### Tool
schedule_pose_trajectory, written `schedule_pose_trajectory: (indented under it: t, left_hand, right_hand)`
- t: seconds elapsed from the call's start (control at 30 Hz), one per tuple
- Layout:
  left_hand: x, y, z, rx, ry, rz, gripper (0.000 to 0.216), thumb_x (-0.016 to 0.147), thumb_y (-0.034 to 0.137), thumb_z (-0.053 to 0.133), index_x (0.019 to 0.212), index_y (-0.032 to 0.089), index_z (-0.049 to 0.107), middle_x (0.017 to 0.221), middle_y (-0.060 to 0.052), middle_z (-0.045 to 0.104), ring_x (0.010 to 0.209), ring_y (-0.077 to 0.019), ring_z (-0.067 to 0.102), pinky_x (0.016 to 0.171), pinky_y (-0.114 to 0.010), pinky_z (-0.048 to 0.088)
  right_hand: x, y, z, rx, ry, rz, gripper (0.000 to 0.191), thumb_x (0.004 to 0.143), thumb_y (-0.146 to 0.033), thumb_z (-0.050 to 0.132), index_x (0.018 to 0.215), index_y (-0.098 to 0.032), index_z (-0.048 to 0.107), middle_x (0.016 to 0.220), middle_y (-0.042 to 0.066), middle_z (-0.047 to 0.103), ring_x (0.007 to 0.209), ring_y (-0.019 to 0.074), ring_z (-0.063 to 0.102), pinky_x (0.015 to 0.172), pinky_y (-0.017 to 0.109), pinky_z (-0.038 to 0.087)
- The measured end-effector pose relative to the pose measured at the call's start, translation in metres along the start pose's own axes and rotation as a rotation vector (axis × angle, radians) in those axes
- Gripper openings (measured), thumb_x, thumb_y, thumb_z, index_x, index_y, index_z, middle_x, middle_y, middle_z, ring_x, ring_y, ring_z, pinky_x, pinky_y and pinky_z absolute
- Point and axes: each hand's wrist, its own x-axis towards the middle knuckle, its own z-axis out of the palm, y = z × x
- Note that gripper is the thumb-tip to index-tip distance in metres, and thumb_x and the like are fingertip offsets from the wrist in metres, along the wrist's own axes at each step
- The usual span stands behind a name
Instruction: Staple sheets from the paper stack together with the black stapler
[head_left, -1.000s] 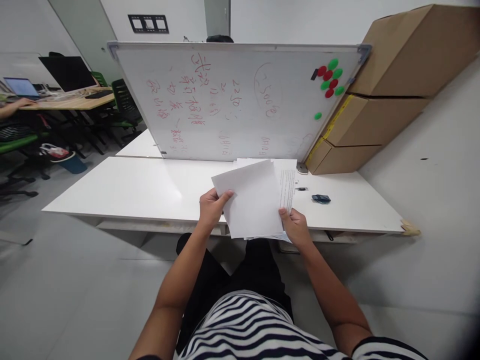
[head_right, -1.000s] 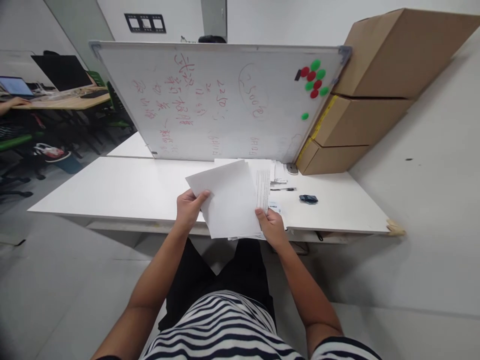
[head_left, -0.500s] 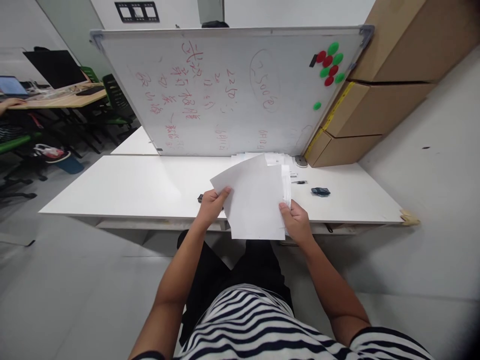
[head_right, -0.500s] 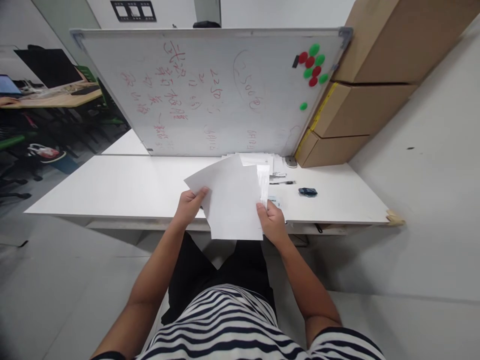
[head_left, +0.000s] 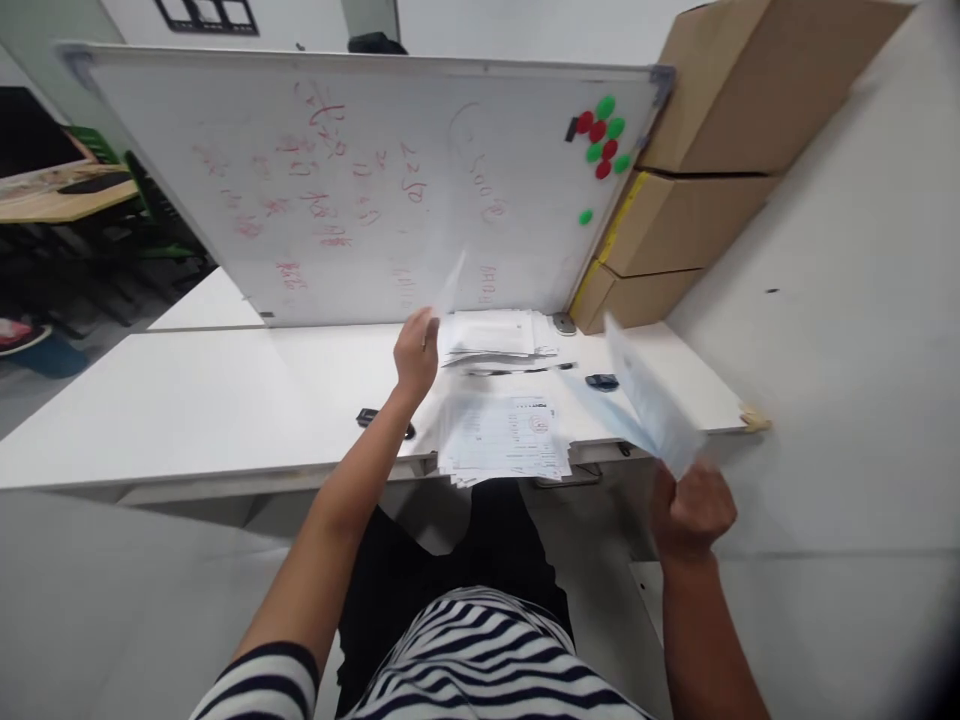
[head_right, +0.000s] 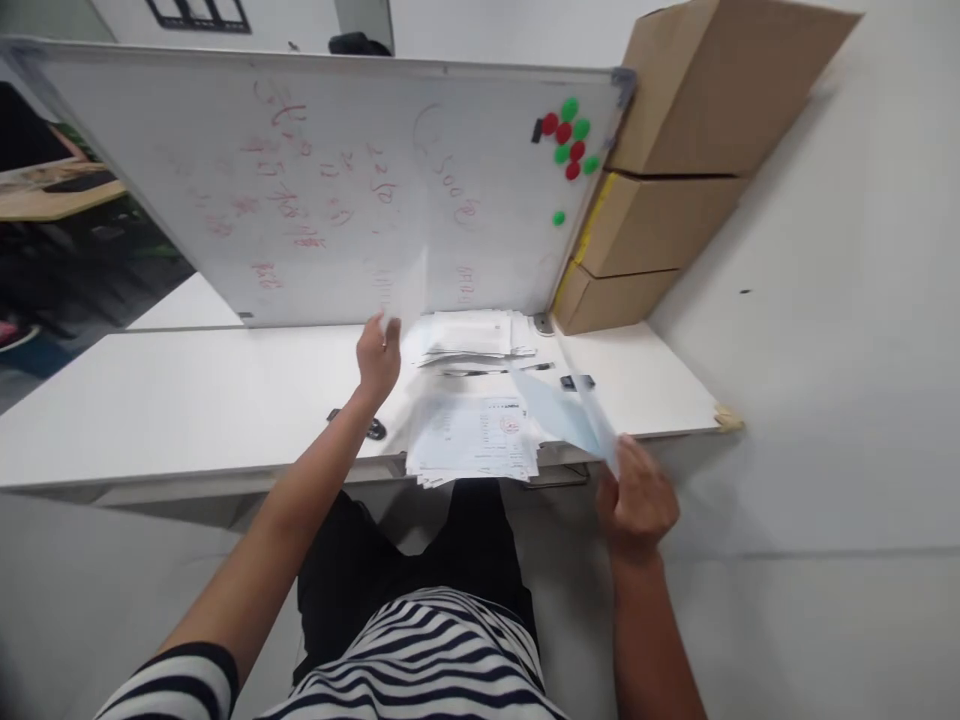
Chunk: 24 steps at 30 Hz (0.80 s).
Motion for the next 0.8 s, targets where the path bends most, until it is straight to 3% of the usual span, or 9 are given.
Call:
schedule_pose_trajectory:
  t: [0.1, 0.2, 0.27, 0.33, 0.43, 0.5, 0.63, 0.73, 0.8]
  left_hand:
    - [0.017, -0.003, 0.065, 0.202, -0.341, 0.206, 0.045, 0.096, 0.031, 0.035, 0.138, 0.020, 0.046, 0.145, -0.013, 0.045, 0.134, -0.0243, 0.039, 0.109, -0.040, 0.030]
    - [0.016, -0.008, 0.121, 0.421, -0.672, 0.120, 0.055, 0.095, 0.034, 0.035, 0.146, 0.016, 0.035, 0.153, -0.017, 0.030, 0.142, -0.0325, 0.023, 0.111, -0.052, 0.022]
    - [0.009, -0.008, 0.145, 0.492, -0.821, 0.019, 0.072, 0.090, 0.049, 0.042, 0.150, 0.013, 0.024, 0.156, -0.022, 0.020, 0.144, -0.0378, 0.013, 0.110, -0.061, 0.015]
    - [-0.002, -0.002, 0.152, 0.466, -0.850, 0.007, 0.095, 0.081, 0.063, 0.050, 0.152, 0.013, 0.013, 0.157, -0.022, 0.010, 0.145, -0.0396, 0.004, 0.110, -0.064, 0.007]
    - [-0.025, 0.023, 0.130, 0.245, -0.774, 0.016, 0.099, 0.078, 0.071, 0.048, 0.152, 0.016, 0.014, 0.159, -0.017, 0.009, 0.146, -0.0360, 0.000, 0.114, -0.059, 0.004]
    - [-0.045, 0.045, 0.100, -0.025, -0.734, -0.113, 0.086, 0.086, 0.071, 0.031, 0.151, 0.015, 0.021, 0.158, -0.015, 0.019, 0.146, -0.0312, 0.010, 0.116, -0.051, 0.012]
    - [-0.081, 0.081, 0.025, -0.772, -0.983, -0.736, 0.089, 0.085, 0.074, 0.003, 0.146, 0.017, 0.033, 0.146, -0.018, 0.043, 0.127, -0.0307, 0.049, 0.100, -0.047, 0.043]
    - [-0.098, 0.084, -0.025, -1.168, -1.021, -0.999, 0.087, 0.083, 0.078, 0.020, 0.135, 0.015, 0.049, 0.134, -0.018, 0.055, 0.118, -0.0345, 0.056, 0.093, -0.048, 0.048]
    - [-0.108, 0.074, -0.049, -1.227, -0.837, -1.080, 0.068, 0.085, 0.069, 0.039, 0.124, 0.016, 0.059, 0.124, -0.016, 0.062, 0.112, -0.0334, 0.058, 0.091, -0.045, 0.049]
  right_hand:
    - [-0.009, -0.011, -0.023, -0.020, -0.025, 0.025, 0.026, 0.095, -0.022, 0.044, 0.115, -0.014, 0.059, 0.099, 0.011, 0.072, 0.102, 0.0242, 0.067, 0.084, 0.034, 0.052]
    - [-0.020, -0.009, -0.045, -0.112, -0.047, 0.086, 0.027, 0.094, -0.016, 0.046, 0.117, -0.015, 0.060, 0.098, 0.009, 0.074, 0.098, 0.0218, 0.069, 0.085, 0.033, 0.053]
    - [-0.028, -0.003, -0.057, -0.175, -0.062, 0.144, 0.026, 0.092, -0.014, 0.047, 0.115, -0.015, 0.061, 0.098, 0.009, 0.074, 0.096, 0.0212, 0.069, 0.085, 0.032, 0.053]
    - [-0.036, 0.003, -0.063, -0.239, -0.080, 0.192, 0.023, 0.092, -0.015, 0.050, 0.110, -0.014, 0.064, 0.093, 0.010, 0.074, 0.088, 0.0204, 0.070, 0.081, 0.030, 0.053]
    - [-0.038, 0.006, -0.053, -0.302, -0.110, 0.187, 0.017, 0.089, -0.017, 0.056, 0.101, -0.012, 0.067, 0.077, 0.008, 0.072, 0.069, 0.0180, 0.069, 0.068, 0.026, 0.052]
    - [-0.031, -0.001, -0.035, -0.261, -0.106, 0.158, 0.018, 0.088, -0.016, 0.058, 0.101, -0.011, 0.068, 0.072, 0.008, 0.071, 0.064, 0.0171, 0.067, 0.066, 0.026, 0.051]
    - [0.000, -0.039, 0.005, 0.042, -0.069, 0.103, 0.024, 0.088, -0.014, 0.054, 0.110, -0.013, 0.066, 0.087, 0.011, 0.074, 0.080, 0.0197, 0.070, 0.076, 0.029, 0.053]
    - [0.019, -0.082, 0.019, 0.339, -0.143, 0.017, 0.030, 0.091, -0.017, 0.048, 0.117, -0.019, 0.063, 0.104, 0.010, 0.073, 0.103, 0.0227, 0.067, 0.087, 0.035, 0.052]
    - [0.024, -0.109, 0.021, 0.510, -0.190, -0.069, 0.033, 0.092, -0.015, 0.044, 0.118, -0.021, 0.063, 0.107, 0.009, 0.072, 0.112, 0.0223, 0.063, 0.090, 0.036, 0.052]
